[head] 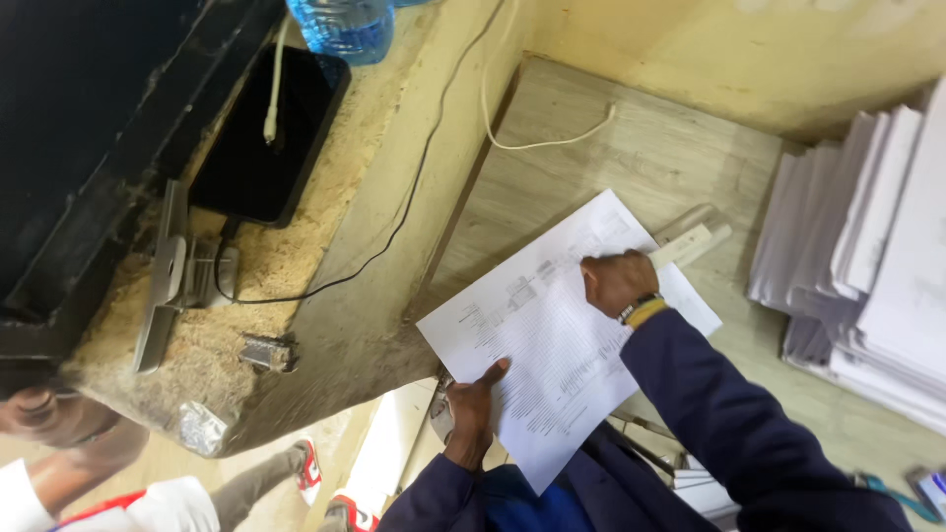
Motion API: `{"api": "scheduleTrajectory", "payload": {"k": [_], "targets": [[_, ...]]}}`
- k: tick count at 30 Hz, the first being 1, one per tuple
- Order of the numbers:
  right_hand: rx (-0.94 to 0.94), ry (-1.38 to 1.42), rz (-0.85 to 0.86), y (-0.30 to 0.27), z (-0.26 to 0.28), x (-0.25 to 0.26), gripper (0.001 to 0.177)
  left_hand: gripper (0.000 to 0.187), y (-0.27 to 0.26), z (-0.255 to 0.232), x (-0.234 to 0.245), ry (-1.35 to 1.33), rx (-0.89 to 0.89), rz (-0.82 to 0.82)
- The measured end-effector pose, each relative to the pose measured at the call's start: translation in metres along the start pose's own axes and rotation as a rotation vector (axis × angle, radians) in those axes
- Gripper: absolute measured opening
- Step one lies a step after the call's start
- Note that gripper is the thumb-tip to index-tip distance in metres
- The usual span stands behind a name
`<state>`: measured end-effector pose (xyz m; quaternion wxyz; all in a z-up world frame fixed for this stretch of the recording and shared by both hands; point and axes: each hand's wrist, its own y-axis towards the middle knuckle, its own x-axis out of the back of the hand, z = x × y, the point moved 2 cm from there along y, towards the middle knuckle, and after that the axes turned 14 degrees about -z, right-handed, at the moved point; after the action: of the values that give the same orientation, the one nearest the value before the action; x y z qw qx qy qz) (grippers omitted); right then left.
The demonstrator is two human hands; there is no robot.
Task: The person aligns sheets of paper from a large stack and staples them together using a manual stapler on a desk.
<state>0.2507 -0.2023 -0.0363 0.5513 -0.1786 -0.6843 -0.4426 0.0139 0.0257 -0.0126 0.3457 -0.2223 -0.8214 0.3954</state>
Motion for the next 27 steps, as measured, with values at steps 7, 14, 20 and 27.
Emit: {"api": "scheduleTrajectory", "payload": {"k": [7,14,20,27], "targets": [[-0.347,1.314,-0.159,0.02,-0.119,0.031,0.077,0.055,0.02,0.001,-0.005,-0.234,-0.174,0.07],[-1.698,1.668,-0.086,-0.078,-0.167,0.032,0.062,0.051,0.031,0.008,-0.01,-0.277,-0.166,0.109],[-1.804,2.557,-0.715,0.011,-0.077,0.053,0.067,0.073,0.083,0.042,-0.033,-0.159,-0.213,0.054],[-1.361,2.565,-0.812,0.001,-0.157,-0.041,0.027,0.072,0.022,0.023,-0.01,-0.301,-0.211,0.072]]}}
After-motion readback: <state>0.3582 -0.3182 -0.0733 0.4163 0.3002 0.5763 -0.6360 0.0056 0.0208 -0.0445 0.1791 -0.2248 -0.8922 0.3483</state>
